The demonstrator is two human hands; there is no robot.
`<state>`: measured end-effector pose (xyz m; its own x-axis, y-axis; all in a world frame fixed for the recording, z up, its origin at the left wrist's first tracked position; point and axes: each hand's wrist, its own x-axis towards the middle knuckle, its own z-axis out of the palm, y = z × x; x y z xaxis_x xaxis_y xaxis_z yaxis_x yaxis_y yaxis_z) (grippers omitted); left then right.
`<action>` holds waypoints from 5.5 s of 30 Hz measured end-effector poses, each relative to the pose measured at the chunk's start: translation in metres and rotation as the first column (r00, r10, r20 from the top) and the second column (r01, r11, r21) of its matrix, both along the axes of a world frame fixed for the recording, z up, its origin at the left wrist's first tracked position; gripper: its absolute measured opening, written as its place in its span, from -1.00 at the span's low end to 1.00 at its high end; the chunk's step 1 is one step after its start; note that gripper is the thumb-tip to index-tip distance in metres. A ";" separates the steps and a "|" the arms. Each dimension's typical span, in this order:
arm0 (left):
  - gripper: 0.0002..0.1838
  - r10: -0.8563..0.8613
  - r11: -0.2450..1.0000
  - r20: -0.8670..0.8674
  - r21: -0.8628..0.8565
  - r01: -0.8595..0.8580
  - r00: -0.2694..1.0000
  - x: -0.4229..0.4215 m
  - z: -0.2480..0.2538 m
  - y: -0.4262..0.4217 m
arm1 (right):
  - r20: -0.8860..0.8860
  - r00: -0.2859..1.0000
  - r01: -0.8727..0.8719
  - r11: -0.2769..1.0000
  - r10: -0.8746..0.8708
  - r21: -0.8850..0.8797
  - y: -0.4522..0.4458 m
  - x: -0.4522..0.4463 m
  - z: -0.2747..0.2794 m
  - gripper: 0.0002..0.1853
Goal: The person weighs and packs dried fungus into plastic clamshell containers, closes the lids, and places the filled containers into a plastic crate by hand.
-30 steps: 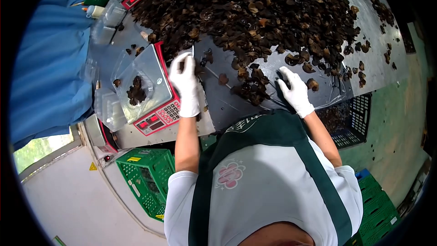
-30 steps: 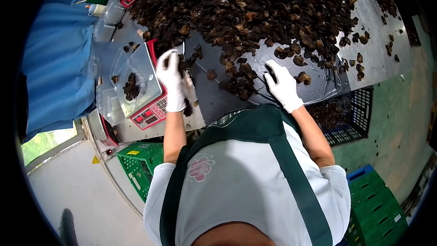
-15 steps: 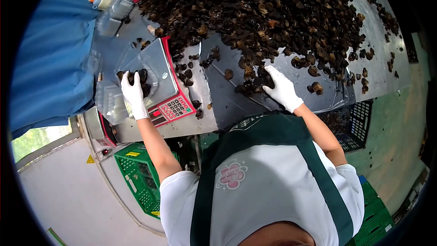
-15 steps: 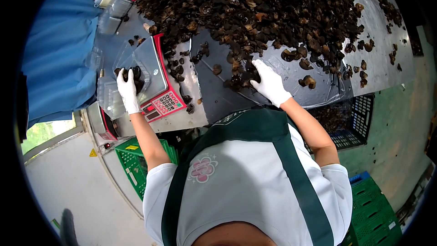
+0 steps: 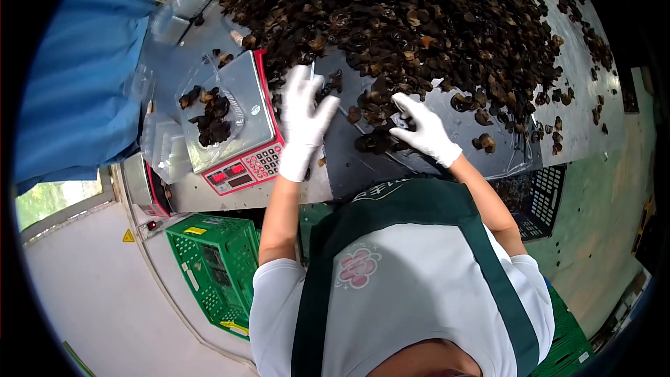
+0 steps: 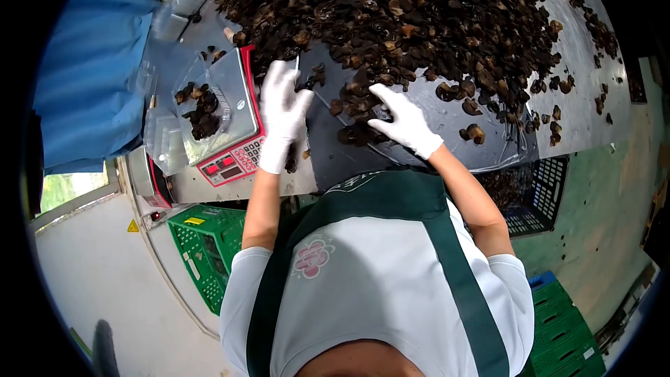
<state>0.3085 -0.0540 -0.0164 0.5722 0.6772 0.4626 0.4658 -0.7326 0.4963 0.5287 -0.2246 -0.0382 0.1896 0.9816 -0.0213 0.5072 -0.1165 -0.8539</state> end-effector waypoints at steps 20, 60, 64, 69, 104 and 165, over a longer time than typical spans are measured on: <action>-0.71 -0.395 0.877 -0.236 0.192 0.441 0.888 0.044 -0.059 -0.111 | 0.174 0.971 0.171 0.985 -0.165 -0.018 -0.058 0.017 -0.027 -0.40; -0.71 0.476 0.713 0.030 0.571 -0.406 0.879 -0.072 0.082 0.077 | 0.686 0.664 0.204 0.955 -0.298 0.217 0.090 0.118 -0.014 -0.37; -0.62 0.119 0.974 0.147 0.174 -0.144 0.982 0.013 0.041 0.027 | 0.711 0.673 0.129 0.979 -0.204 0.158 0.092 0.108 -0.034 -0.52; -0.14 -0.067 0.958 -0.359 -0.285 -0.040 0.931 0.100 -0.014 -0.030 | 0.504 0.794 0.215 0.933 -0.340 0.290 0.076 0.099 -0.025 -0.76; -0.56 0.097 0.942 -0.441 -0.248 -0.225 0.892 0.109 -0.048 0.036 | 0.578 0.811 0.094 0.995 -0.095 0.032 0.095 0.075 -0.023 -0.67; -0.60 0.732 -0.446 0.361 -0.387 0.807 0.578 0.071 -0.062 -0.080 | 0.215 0.973 0.003 0.942 -0.080 0.335 0.009 -0.019 0.047 -0.74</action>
<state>0.3795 -0.1342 -0.0782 0.8205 0.3548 -0.4482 -0.3830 0.9233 0.0299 0.5094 -0.2159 0.0091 0.1925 0.9167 0.3502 0.6891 0.1278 -0.7133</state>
